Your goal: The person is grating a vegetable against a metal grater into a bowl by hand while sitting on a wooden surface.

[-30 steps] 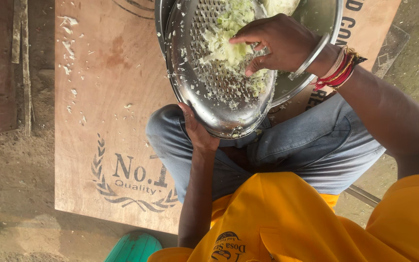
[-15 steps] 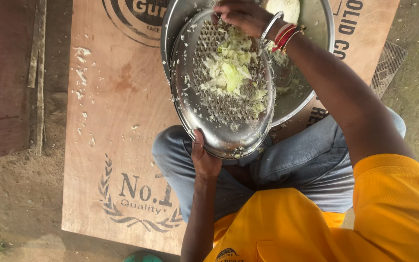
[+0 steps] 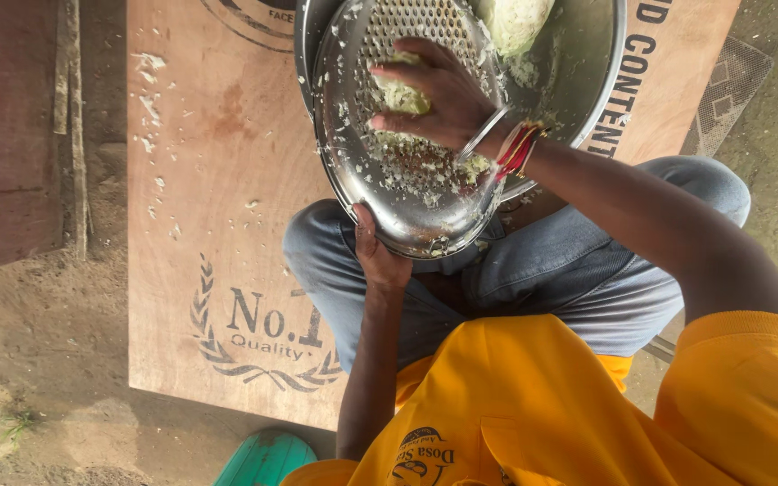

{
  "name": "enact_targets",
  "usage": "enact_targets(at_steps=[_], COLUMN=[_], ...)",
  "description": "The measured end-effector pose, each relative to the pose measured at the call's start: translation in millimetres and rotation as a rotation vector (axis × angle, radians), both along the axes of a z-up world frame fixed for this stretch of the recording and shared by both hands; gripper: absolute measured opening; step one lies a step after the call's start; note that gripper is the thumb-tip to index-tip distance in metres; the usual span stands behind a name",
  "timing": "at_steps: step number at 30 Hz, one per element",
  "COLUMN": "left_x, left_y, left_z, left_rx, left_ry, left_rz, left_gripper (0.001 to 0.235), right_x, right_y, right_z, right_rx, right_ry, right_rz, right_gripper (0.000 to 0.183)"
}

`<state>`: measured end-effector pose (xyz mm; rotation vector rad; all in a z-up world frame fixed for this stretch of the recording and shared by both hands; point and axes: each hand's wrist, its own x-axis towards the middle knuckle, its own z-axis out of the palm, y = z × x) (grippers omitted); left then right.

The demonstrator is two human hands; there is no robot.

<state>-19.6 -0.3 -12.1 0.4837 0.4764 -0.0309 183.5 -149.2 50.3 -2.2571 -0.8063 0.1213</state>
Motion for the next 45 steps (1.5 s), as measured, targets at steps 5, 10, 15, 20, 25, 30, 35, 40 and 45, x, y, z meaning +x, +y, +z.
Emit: enact_targets(at_steps=[5, 10, 15, 20, 25, 30, 35, 40, 45], left_x=[5.5, 9.4, 12.0, 3.8, -0.9, 2.5, -9.5, -11.3, -14.1], left_y=[-4.2, -0.6, 1.3, -15.7, -27.0, -18.7, -42.4, -36.4, -24.8], left_z=[10.2, 9.1, 4.4, 3.8, 13.1, 23.2, 34.3, 21.6, -11.6], left_rx=[0.039, 0.033, 0.028, -0.014, -0.015, 0.027, 0.099, 0.035, 0.849], left_ry=[0.041, 0.068, 0.092, 0.087, 0.123, 0.109, 0.147, 0.107, 0.05], left_rz=[0.003, -0.035, -0.039, -0.049, -0.047, -0.065, 0.121, 0.122, -0.096], left_gripper=[0.071, 0.081, 0.085, 0.086, 0.088, 0.088, 0.08, 0.073, 0.073], right_x=[-4.4, 11.5, 30.0, 9.5, -21.0, -2.1, 11.7, -49.5, -40.7], right_y=[21.4, 12.7, 3.7, -12.0, 4.7, 16.8, 0.1, -15.4, -19.0], right_z=[-10.4, -40.1, -48.3, -30.8, -16.3, -26.9, -29.1, -17.2, -46.0], right_rx=[-0.085, -0.069, -0.01, -0.012, -0.237, -0.122, -0.085, -0.176, -0.199], right_ry=[-0.151, -0.114, -0.044, -0.157, -0.252, -0.158, -0.275, -0.019, -0.094], right_rz=[-0.151, -0.209, -0.194, -0.022, -0.13, -0.254, -0.216, -0.23, -0.237], right_gripper=[0.052, 0.028, 0.042, 0.028, 0.059, 0.04, 0.035, 0.033, 0.044])
